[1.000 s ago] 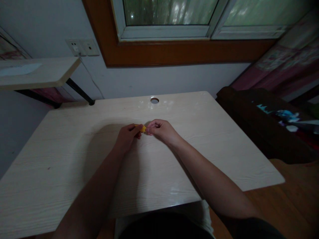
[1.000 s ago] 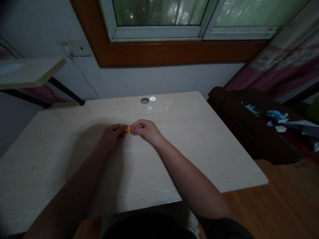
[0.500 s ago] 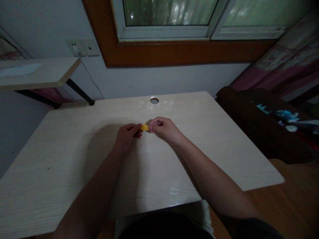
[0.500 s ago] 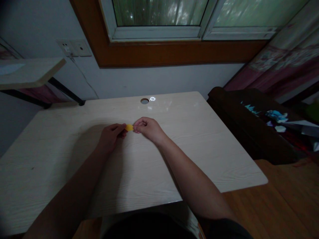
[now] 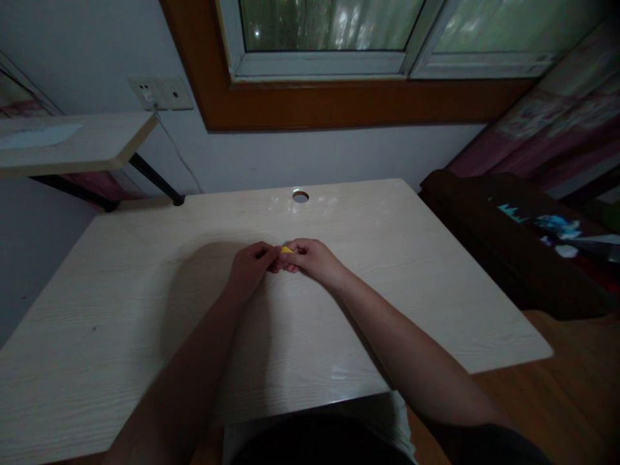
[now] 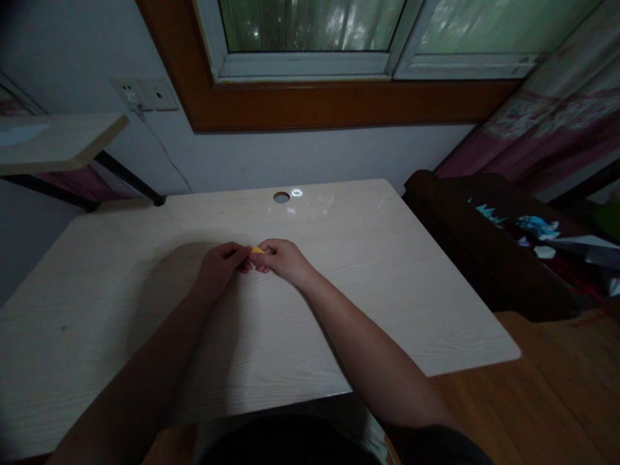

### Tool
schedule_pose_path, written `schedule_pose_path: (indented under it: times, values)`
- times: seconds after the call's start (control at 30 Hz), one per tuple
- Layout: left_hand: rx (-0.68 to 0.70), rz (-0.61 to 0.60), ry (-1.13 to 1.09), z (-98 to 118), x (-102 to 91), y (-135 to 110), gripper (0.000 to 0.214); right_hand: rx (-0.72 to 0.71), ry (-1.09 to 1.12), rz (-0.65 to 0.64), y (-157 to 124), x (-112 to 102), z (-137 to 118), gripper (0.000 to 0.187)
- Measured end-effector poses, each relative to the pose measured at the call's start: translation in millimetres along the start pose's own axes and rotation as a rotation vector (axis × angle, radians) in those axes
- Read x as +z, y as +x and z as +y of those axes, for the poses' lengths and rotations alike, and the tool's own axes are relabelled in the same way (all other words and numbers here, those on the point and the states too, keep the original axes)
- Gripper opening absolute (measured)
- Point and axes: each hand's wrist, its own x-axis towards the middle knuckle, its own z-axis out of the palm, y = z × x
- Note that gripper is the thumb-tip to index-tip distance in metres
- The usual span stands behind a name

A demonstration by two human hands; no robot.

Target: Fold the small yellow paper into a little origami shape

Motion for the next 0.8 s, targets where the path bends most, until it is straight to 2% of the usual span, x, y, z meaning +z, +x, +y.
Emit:
schedule_pose_path:
  times: [0.13, 0.27, 0.47, 0.8]
  values:
    - [0.052, -0.026, 0.018, 0.1, -0.8, -0.3, 0.032, 0.028, 0.041, -0.022, -1.7, -0.6, -4.8, 0.038]
    - [0.032, -0.025, -0.004, 0.7, -1.0, 0.3, 0.033, 0.030, 0.083, -0.026, -2.1, -3.6, -6.9, 0.039]
    - [0.023, -0.021, -0.003, 1.8, -2.5, 0.9, 0.034, 0.017, 0.149, 0.069, -0.8, -5.3, -5.9, 0.038]
    - [-0.011, -0.003, -0.036, 2.4, -3.7, 1.7, 0.036, 0.025, 0.244, 0.158, 0.1, -7.5, -6.1, 0.036]
